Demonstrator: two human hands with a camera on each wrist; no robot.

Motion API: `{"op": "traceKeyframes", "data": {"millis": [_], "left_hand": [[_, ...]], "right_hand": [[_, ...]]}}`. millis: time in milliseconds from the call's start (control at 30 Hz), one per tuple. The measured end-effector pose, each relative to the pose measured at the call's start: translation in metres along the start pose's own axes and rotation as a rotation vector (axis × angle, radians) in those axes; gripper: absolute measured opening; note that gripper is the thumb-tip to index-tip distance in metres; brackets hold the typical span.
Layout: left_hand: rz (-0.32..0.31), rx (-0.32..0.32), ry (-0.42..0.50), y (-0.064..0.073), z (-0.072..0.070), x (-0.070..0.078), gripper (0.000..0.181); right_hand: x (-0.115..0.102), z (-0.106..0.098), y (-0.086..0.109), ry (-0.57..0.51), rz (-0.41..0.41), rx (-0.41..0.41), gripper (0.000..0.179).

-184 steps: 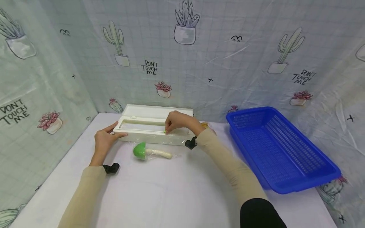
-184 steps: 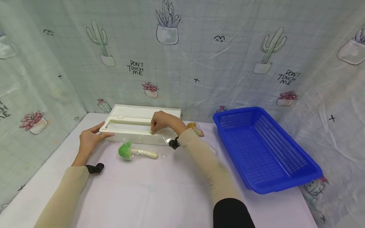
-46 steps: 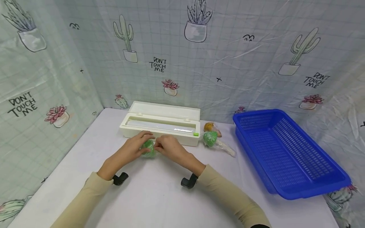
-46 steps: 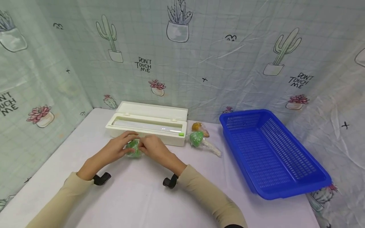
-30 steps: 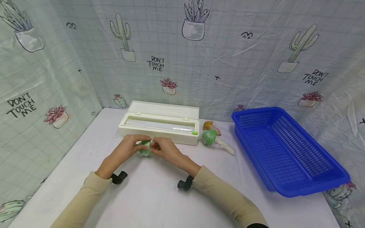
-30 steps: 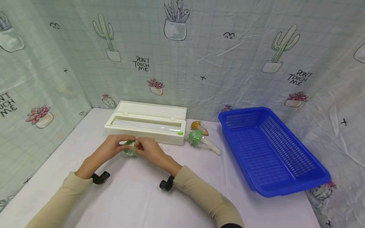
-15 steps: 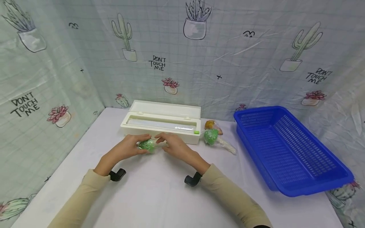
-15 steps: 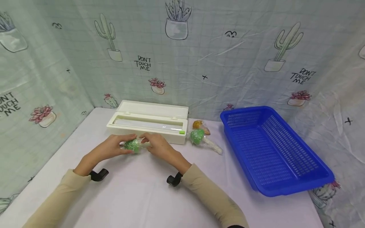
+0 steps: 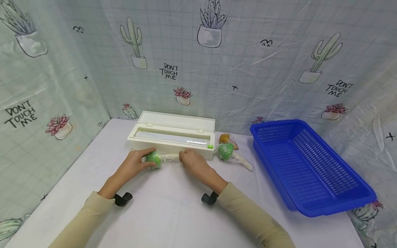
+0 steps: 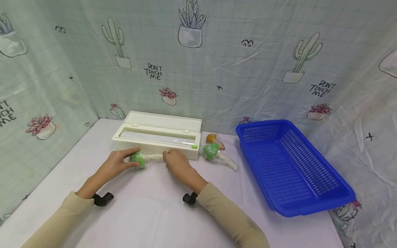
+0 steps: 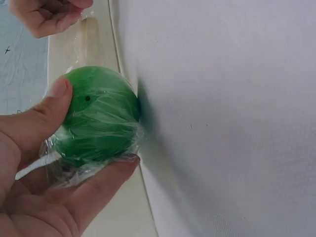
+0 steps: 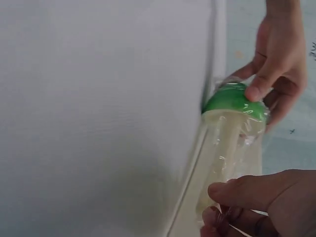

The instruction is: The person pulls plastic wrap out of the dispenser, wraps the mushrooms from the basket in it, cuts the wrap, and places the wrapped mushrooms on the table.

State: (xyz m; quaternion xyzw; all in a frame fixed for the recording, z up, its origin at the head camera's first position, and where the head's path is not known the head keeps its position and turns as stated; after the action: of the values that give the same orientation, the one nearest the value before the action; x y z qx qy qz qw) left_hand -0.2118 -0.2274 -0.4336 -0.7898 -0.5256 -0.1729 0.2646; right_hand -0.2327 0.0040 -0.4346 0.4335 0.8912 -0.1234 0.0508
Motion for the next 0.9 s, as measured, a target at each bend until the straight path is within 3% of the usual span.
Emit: {"op": "traceKeyframes", "data": {"millis": [100, 167, 400, 600, 733, 900], "left_hand": [[-0.048, -0.008, 0.019, 0.001, 0.000, -0.001, 0.062], [-0.093, -0.033, 0.100, 0.000, 0.001, -0.001, 0.062], [-0.289, -0.115, 0.625, -0.003, 0.009, 0.000, 0.065], [-0.325, -0.218, 0.895, 0.001, 0.011, 0.003, 0.069], [-0.285, -0.271, 0.906, 0.003, 0.009, 0.008, 0.081], [-0.232, -0.162, 0.860, 0.002, 0.004, 0.019, 0.079]], "right_hand": [[-0.001, -0.009, 0.003, -0.093, 0.022, 0.002, 0.007], [-0.002, -0.014, 0.004, -0.146, 0.025, 0.013, 0.006], [-0.009, -0.025, 0.013, -0.181, 0.017, 0.137, 0.007], [0.001, -0.029, 0.016, -0.149, 0.023, 0.290, 0.008], [0.012, -0.033, 0.016, -0.176, 0.058, 0.322, 0.009], [0.018, -0.033, 0.017, -0.201, 0.081, 0.303, 0.009]]}}
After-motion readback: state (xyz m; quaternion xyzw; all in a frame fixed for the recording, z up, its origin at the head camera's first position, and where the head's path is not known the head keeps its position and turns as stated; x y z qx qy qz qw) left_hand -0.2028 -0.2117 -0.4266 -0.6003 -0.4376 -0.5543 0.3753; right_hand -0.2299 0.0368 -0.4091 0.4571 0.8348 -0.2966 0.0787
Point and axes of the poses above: each hand's wrist, its own y-axis away from the middle knuckle, its own z-axis out of the palm, x = y × z, the point moved 3 cm from there along -y, towards the middle knuckle, and after that the axes turned 3 degrees about z, right-handed, at the moved point
